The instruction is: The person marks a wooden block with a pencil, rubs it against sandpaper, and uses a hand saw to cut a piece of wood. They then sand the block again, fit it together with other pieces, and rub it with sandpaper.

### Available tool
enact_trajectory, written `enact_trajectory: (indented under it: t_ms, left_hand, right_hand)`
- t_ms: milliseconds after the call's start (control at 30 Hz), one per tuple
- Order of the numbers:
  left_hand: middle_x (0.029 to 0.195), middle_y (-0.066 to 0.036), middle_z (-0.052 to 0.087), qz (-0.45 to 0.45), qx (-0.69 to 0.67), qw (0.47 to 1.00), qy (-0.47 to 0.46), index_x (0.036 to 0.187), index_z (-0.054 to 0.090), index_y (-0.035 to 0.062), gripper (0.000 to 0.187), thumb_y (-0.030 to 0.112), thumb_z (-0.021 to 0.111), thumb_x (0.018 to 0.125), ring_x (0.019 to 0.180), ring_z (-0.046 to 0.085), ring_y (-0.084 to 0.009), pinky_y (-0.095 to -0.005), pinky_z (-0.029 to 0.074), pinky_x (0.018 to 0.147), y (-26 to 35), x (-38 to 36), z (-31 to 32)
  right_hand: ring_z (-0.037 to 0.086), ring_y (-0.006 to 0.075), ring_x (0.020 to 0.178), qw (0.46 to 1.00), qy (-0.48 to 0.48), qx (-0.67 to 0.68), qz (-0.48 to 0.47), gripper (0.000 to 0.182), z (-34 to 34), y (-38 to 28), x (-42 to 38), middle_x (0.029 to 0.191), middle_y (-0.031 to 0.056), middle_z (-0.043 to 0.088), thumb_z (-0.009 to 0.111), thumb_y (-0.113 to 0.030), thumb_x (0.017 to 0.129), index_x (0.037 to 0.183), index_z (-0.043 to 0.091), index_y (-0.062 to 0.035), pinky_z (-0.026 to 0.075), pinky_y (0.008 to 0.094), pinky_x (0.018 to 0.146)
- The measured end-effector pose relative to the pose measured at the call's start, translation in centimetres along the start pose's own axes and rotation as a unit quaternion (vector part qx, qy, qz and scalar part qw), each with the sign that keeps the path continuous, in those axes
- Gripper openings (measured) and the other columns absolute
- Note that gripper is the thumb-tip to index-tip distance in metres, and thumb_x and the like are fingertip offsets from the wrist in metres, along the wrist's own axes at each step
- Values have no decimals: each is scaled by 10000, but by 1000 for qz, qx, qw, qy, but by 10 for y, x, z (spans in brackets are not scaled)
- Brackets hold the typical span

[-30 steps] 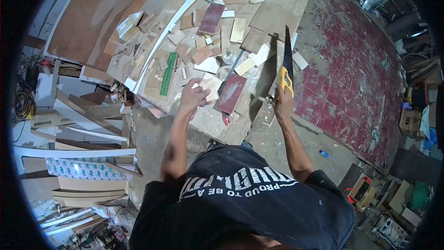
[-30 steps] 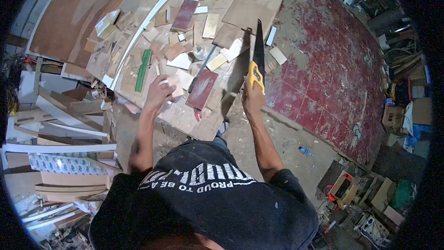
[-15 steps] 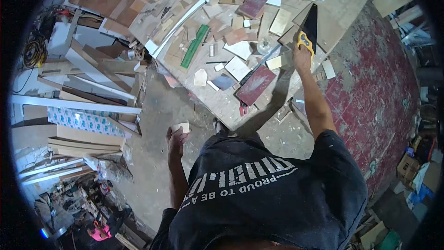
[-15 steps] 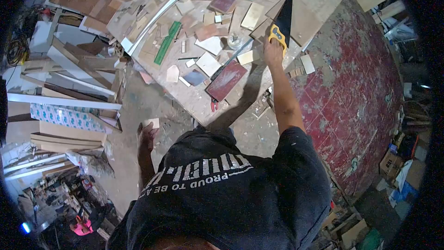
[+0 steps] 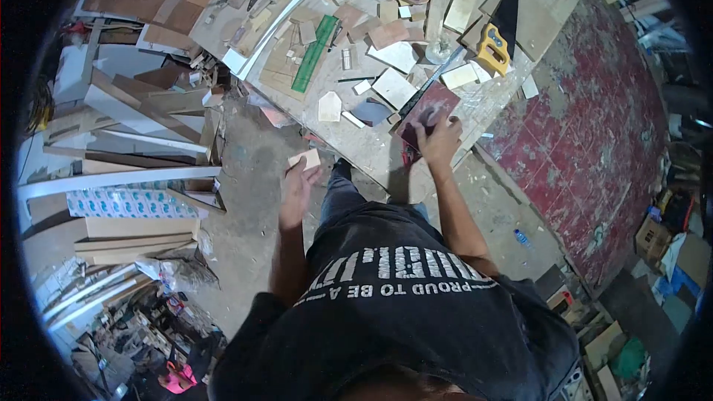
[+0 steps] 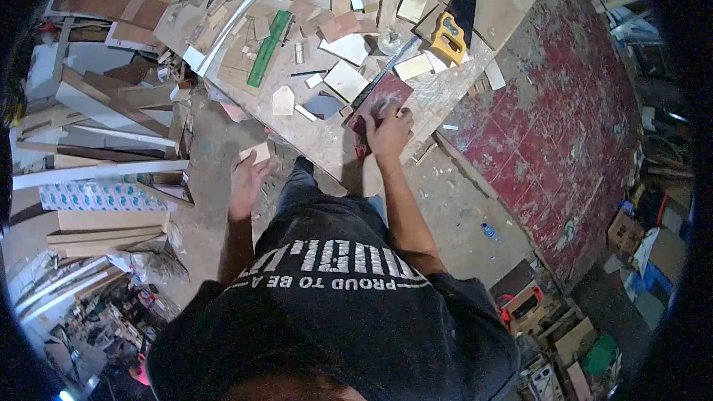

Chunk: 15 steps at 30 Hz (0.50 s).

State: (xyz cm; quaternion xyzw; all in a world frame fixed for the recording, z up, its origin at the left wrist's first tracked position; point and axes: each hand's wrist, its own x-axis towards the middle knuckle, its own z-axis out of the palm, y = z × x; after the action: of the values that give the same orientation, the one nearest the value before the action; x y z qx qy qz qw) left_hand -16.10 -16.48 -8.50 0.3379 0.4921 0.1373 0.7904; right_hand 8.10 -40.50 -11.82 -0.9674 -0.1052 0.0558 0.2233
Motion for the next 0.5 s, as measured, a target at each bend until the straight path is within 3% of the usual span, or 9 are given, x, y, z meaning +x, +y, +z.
enact_trajectory:
  t_ms: [33,67,133,167,333,400,433,500]
  left_hand:
    - [1125,-157,630,-4,4,1000,-4,1217,531,13,297,106,586,940,1039,636,-317,-435,539,876,8,14,3]
    - [1117,-166,630,-14,32,999,6,1214,521,2,300,105,586,940,1024,644,-317,-426,547,858,16,29,8]
    - [1108,-175,630,-28,66,997,5,1211,511,-9,304,105,585,939,1009,652,-317,-417,555,839,41,53,22]
    - [1101,-178,630,-24,97,995,-19,1207,498,-17,309,106,586,938,991,658,-321,-414,558,833,57,61,28]
    - [1117,-206,630,21,127,988,-90,1175,459,-1,301,63,577,906,974,667,-331,-415,573,775,118,78,36]
    - [1094,-197,637,-4,99,986,-135,1181,459,20,307,57,565,896,968,665,-327,-403,566,772,130,79,29]
    - [1070,-188,644,-23,71,983,-168,1188,459,40,316,50,552,886,962,664,-323,-391,560,769,134,79,23]
    - [1081,-194,644,-59,55,977,-199,1188,461,45,317,37,533,879,945,662,-315,-393,552,750,125,93,6]
  right_hand:
    - [489,393,1128,999,24,-26,-32,595,3,-15,-7,1239,243,481,717,-352,784,1277,513,-89,402,511,933]
    - [489,393,1128,999,28,-27,-24,595,13,-24,-10,1239,243,481,717,-352,784,1277,513,-89,402,511,933]
    - [484,360,1140,983,-32,29,-178,563,31,-44,-7,1248,186,485,737,-299,756,1244,534,-105,413,512,907]
    - [492,328,1138,982,-65,8,-179,528,38,-57,-7,1222,151,508,747,-254,733,1206,564,-108,420,513,891]
    - [515,315,1125,965,-111,-101,-216,388,72,-101,-6,1139,141,559,679,-224,776,1138,608,-102,420,512,897]
    - [522,305,1127,938,-164,-172,-253,328,85,-98,-9,1119,135,576,607,-207,820,1131,621,-105,411,526,919]
    - [542,302,1111,937,-188,-165,-241,222,88,-96,-10,1101,130,582,569,-220,864,1044,626,-104,400,543,927]
    - [554,303,1089,940,-189,-168,-228,204,85,-93,-21,1075,123,589,562,-212,869,1031,624,-103,400,545,912]
